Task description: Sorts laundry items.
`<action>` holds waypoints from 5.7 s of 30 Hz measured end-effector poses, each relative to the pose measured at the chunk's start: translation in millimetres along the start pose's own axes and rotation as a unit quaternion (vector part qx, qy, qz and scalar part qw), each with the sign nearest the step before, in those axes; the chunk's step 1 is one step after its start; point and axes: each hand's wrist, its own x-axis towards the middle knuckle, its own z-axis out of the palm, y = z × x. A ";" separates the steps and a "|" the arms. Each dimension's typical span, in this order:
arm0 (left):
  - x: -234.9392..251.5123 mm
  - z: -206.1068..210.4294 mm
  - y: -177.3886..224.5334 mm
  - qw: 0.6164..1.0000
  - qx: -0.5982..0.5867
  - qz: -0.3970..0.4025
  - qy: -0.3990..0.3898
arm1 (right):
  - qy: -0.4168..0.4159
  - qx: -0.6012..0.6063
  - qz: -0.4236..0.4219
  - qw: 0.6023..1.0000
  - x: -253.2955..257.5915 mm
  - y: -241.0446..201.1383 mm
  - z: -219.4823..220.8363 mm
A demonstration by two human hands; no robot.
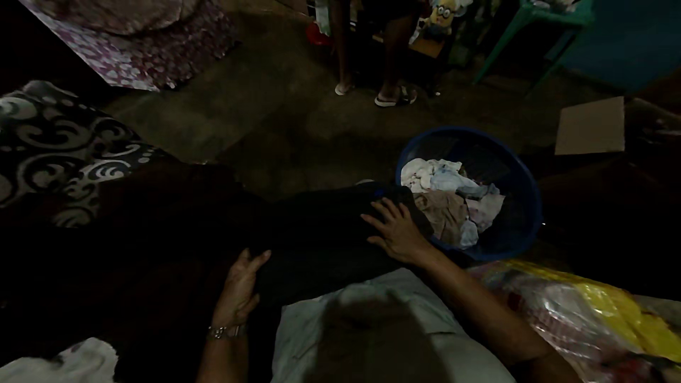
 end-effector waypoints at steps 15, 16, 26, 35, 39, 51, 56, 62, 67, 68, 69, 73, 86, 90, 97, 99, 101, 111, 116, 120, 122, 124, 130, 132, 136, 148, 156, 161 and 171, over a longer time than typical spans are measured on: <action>-32.4 206.3 97.1 0.818 0.250 0.147 -0.497 | 0.143 0.698 0.234 0.661 -43.7 59.1 -43.9; -35.0 216.3 88.6 0.802 0.263 0.132 -0.519 | 0.141 0.694 0.274 0.651 -45.3 60.6 -43.0; -2.0 179.5 -1.4 0.792 0.343 0.484 -0.144 | 0.224 0.214 0.258 0.915 -31.3 40.7 -26.0; 65.0 186.1 18.1 0.814 0.466 0.278 -0.207 | 0.037 0.123 0.126 0.984 14.4 45.6 6.4; 84.8 164.7 17.4 0.907 0.315 0.175 -0.219 | 0.048 0.274 0.250 0.927 20.1 90.3 15.7; 9.2 162.2 -6.8 0.972 -0.047 0.010 -0.231 | 0.022 0.522 0.371 0.768 -9.8 62.9 -3.7; -8.5 165.0 22.9 0.932 -0.087 0.076 -0.345 | 0.109 0.597 0.286 0.742 -14.6 63.3 16.2; -27.1 179.4 45.2 0.929 -0.034 0.128 -0.346 | 0.028 0.653 0.266 0.708 -31.8 73.6 13.2; -25.9 169.4 35.3 0.951 -0.009 0.118 -0.287 | 0.035 0.680 0.305 0.666 -38.9 71.9 2.5; -22.0 166.1 31.1 0.955 -0.001 0.115 -0.275 | 0.066 0.676 0.304 0.668 -38.8 72.2 1.5; -16.6 162.2 27.3 0.957 0.010 0.114 -0.265 | 0.098 0.666 0.294 0.679 -39.3 71.3 -0.6; -7.5 161.2 33.6 0.953 0.052 0.126 -0.272 | 0.183 0.611 0.268 0.722 -57.5 55.6 -35.9; -74.7 246.3 89.7 0.737 -0.025 0.298 -0.606 | 0.440 0.514 0.237 0.698 -219.7 23.6 -179.2; -78.6 273.3 89.5 0.652 -0.039 0.276 -0.705 | 0.503 0.458 0.268 0.682 -272.2 7.9 -193.0; -49.1 298.1 57.8 0.628 0.242 0.300 -0.676 | 0.536 0.374 0.387 0.650 -319.4 7.9 -176.3; -13.8 297.7 34.9 0.592 0.379 0.391 -0.595 | 0.526 0.343 0.437 0.644 -320.0 11.1 -171.0; 10.5 295.1 17.7 0.516 0.470 0.476 -0.535 | 0.514 0.309 0.488 0.634 -319.9 14.6 -167.5; 8.1 291.9 8.2 0.503 0.502 0.541 -0.449 | 0.650 0.275 0.479 0.522 -355.1 10.1 -188.5; 8.7 286.7 6.4 0.517 0.490 0.546 -0.442 | 0.670 0.280 0.520 0.449 -395.3 26.3 -166.3; 11.9 283.3 2.9 0.524 0.484 0.555 -0.428 | 0.518 0.232 0.728 0.384 -442.9 71.4 -97.3; 16.0 281.6 -1.1 0.529 0.471 0.567 -0.421 | 0.444 0.166 0.792 0.384 -449.0 80.7 -78.4; 17.1 278.3 -1.7 0.536 0.462 0.568 -0.420 | 0.412 0.081 0.807 0.415 -434.1 74.8 -85.4; 15.0 275.8 -2.4 0.547 0.456 0.567 -0.414 | 0.334 -0.193 0.661 0.644 -390.6 84.4 -84.4; 15.2 273.8 -2.3 0.552 0.455 0.565 -0.412 | 0.288 -0.172 0.658 0.675 -387.6 98.8 -79.8; 18.1 270.2 -2.2 0.561 0.447 0.564 -0.410 | 0.209 -0.048 0.760 0.613 -402.7 116.0 -78.6; 35.9 251.1 -24.9 0.627 0.398 0.588 -0.320 | 0.295 -0.129 0.567 0.758 -301.1 143.7 -101.2; 43.3 240.1 -32.1 0.662 0.394 0.565 -0.294 | 0.015 0.114 0.558 0.822 -156.7 228.5 -29.3; 47.3 242.9 -32.7 0.662 0.402 0.559 -0.297 | -0.066 0.190 0.569 0.797 -117.6 269.3 32.0; 47.7 256.8 -34.7 0.662 0.411 0.555 -0.291 | -0.039 0.209 0.645 0.734 -75.9 269.8 56.4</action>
